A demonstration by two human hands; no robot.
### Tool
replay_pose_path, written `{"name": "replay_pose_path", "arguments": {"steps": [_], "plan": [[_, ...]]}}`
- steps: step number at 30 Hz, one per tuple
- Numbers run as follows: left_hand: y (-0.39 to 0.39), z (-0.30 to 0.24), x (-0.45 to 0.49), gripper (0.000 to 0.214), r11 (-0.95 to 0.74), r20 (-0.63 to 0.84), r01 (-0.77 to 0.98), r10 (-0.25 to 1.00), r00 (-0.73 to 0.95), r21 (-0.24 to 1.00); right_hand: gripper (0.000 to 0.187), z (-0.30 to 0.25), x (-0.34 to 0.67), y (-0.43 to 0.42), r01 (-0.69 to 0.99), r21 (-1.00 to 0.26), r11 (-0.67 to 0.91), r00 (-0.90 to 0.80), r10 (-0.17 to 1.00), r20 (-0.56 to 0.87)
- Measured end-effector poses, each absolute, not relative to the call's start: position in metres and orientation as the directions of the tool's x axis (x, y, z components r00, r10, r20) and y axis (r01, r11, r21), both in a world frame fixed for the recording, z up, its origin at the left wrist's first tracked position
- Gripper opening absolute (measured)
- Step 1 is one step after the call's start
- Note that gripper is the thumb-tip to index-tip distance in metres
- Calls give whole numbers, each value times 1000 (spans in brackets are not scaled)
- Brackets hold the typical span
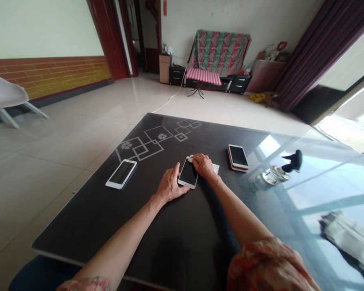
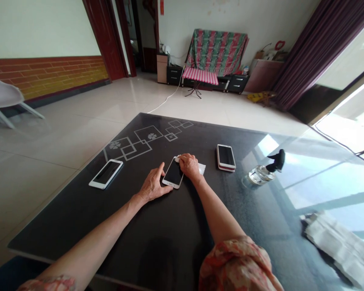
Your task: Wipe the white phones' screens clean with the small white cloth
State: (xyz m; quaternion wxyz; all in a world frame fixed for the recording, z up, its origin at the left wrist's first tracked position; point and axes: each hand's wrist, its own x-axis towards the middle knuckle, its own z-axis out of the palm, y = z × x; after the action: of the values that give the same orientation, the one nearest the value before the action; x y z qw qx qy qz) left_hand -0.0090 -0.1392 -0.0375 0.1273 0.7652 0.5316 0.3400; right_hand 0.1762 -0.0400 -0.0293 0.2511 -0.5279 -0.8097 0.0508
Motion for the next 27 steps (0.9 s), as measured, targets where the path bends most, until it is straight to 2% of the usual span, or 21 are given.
{"name": "replay_pose_path", "arguments": {"steps": [4,9,17,27], "plan": [[-141,-36,3,103,-339,387,803,910,147,490,28,-33,174,-41,824,-349,446,-310,871,381],[-148,-35,19,102,-280,395,861,913,101,425,27,-36,173,-43,812,-364,456,-300,861,410],[-157,-39,40,104,-142,397,884,916,-53,445,27,-38,172,-38,771,-395,500,-320,840,439],[-136,-44,13,106,-62,430,902,892,-142,427,24,-41,124,-13,665,-396,633,-434,759,485]]}}
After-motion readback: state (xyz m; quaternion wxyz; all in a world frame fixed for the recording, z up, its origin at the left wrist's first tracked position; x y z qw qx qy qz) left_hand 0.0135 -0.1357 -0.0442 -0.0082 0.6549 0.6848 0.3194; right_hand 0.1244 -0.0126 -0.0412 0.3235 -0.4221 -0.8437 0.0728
